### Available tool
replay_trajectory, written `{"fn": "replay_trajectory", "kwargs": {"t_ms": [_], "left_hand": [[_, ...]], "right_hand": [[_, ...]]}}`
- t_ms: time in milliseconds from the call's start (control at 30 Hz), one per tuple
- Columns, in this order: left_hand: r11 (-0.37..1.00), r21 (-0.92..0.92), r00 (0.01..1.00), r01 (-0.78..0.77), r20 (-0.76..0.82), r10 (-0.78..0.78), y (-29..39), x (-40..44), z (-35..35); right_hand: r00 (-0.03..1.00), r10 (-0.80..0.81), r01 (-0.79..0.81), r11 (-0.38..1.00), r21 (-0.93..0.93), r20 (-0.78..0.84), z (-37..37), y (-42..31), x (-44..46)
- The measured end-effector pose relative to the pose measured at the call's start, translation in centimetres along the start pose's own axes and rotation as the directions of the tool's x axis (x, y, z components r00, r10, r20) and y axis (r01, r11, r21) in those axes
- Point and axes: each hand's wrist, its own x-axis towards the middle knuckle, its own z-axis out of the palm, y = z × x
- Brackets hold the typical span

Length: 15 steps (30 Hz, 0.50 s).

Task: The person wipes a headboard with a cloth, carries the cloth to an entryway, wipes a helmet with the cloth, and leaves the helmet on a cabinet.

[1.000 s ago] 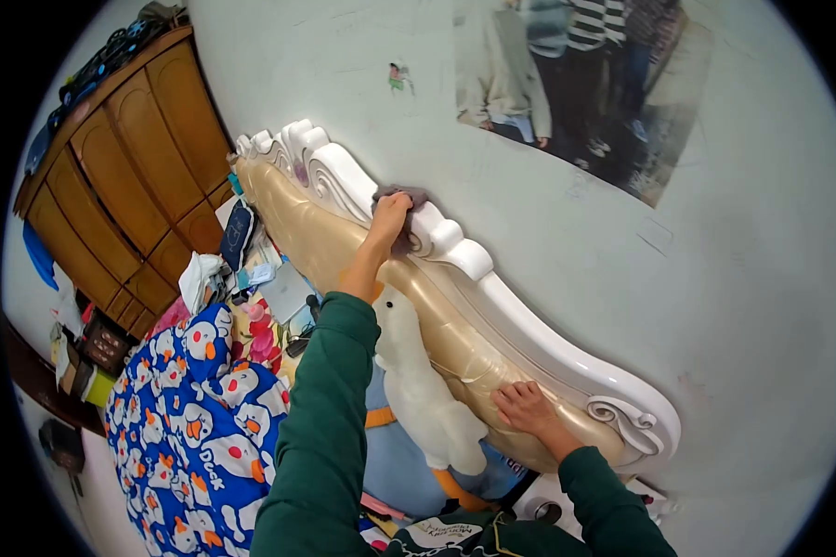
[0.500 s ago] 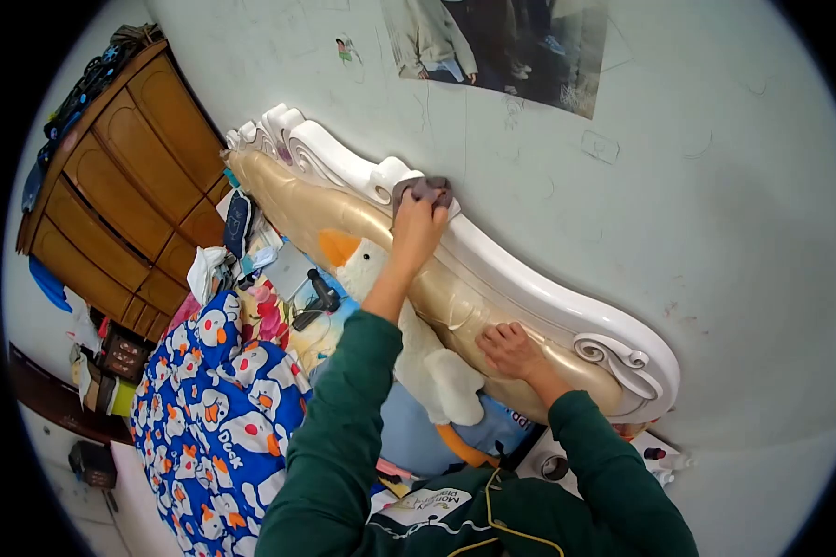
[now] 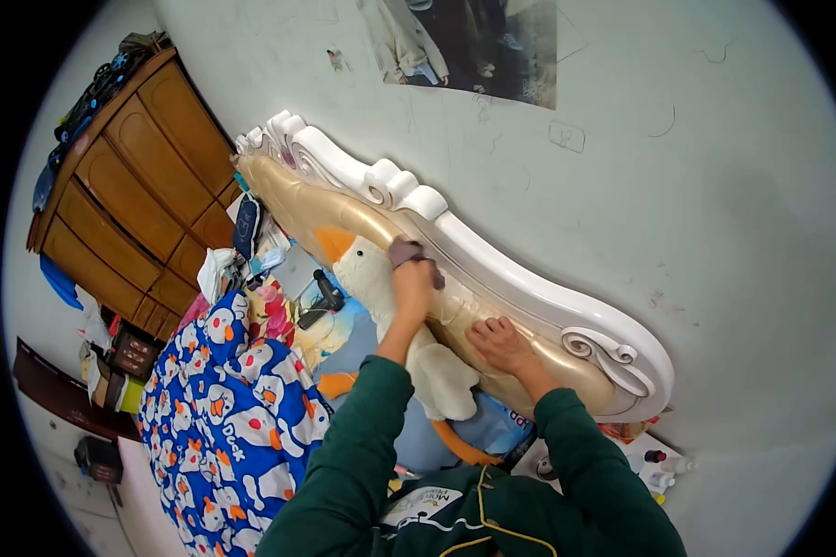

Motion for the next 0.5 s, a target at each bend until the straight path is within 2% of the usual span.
{"fn": "replay_trajectory", "kwargs": {"t_ms": [33, 67, 133, 167, 200, 267, 300, 333, 400, 467, 500], "left_hand": [[0.985, -0.096, 0.98, 0.143, -0.128, -0.154, -2.5, -0.3, 0.3], [0.99, -0.102, 0.976, 0.095, -0.185, -0.113, -4.8, 0.6, 0.7], [0.955, 0.273, 0.992, 0.115, -0.084, -0.095, -4.5, 3.1, -0.7], [0.931, 0.361, 0.995, 0.045, -0.102, -0.009, -5.1, 4.1, -0.3], [0.907, 0.42, 0.999, 0.039, -0.022, -0.033, -5.7, 4.8, 0.4], [0.924, 0.371, 0.994, -0.094, 0.088, 0.066, -7.7, 4.3, 2.8], [0.925, 0.365, 0.992, -0.104, 0.103, 0.071, -6.9, 3.8, 2.9], [0.925, 0.363, 0.985, -0.115, 0.162, 0.059, -5.5, 3.1, 2.5], [0.925, 0.359, 0.97, -0.125, 0.238, 0.038, -2.5, 0.4, 1.8], [0.952, 0.302, 0.895, -0.05, 0.437, -0.091, 1.0, -1.8, 2.1], [0.951, 0.286, 0.94, -0.117, 0.341, 0.013, 1.0, -3.7, 3.6]], "right_hand": [[1.0, 0.01, -0.01, 1.0, 0.004, -0.002, 0.1, 0.1, 0.2], [1.0, -0.003, 0.003, 1.0, -0.011, -0.002, 0.1, 0.1, 0.2], [1.0, 0.011, -0.011, 1.0, -0.019, 0.026, 0.1, -0.1, -0.4], [0.999, 0.006, -0.006, 1.0, 0.006, 0.032, 0.1, 0.0, -0.4], [1.0, -0.002, 0.001, 1.0, 0.023, 0.028, 0.0, 0.2, -0.1], [1.0, 0.004, -0.002, 0.998, 0.06, -0.024, -0.3, 0.4, 0.1], [0.998, -0.001, 0.004, 0.998, 0.061, -0.06, -0.2, 0.4, 0.0], [0.995, -0.006, 0.012, 0.998, 0.062, -0.096, -0.4, 0.3, 0.1], [0.998, 0.022, -0.018, 0.997, 0.077, -0.053, -0.9, 0.0, 0.2], [0.999, 0.039, -0.038, 0.997, 0.074, -0.021, -1.5, -0.7, -0.1], [0.995, 0.086, -0.08, 0.99, 0.119, -0.044, -1.5, -1.6, -0.5]]}}
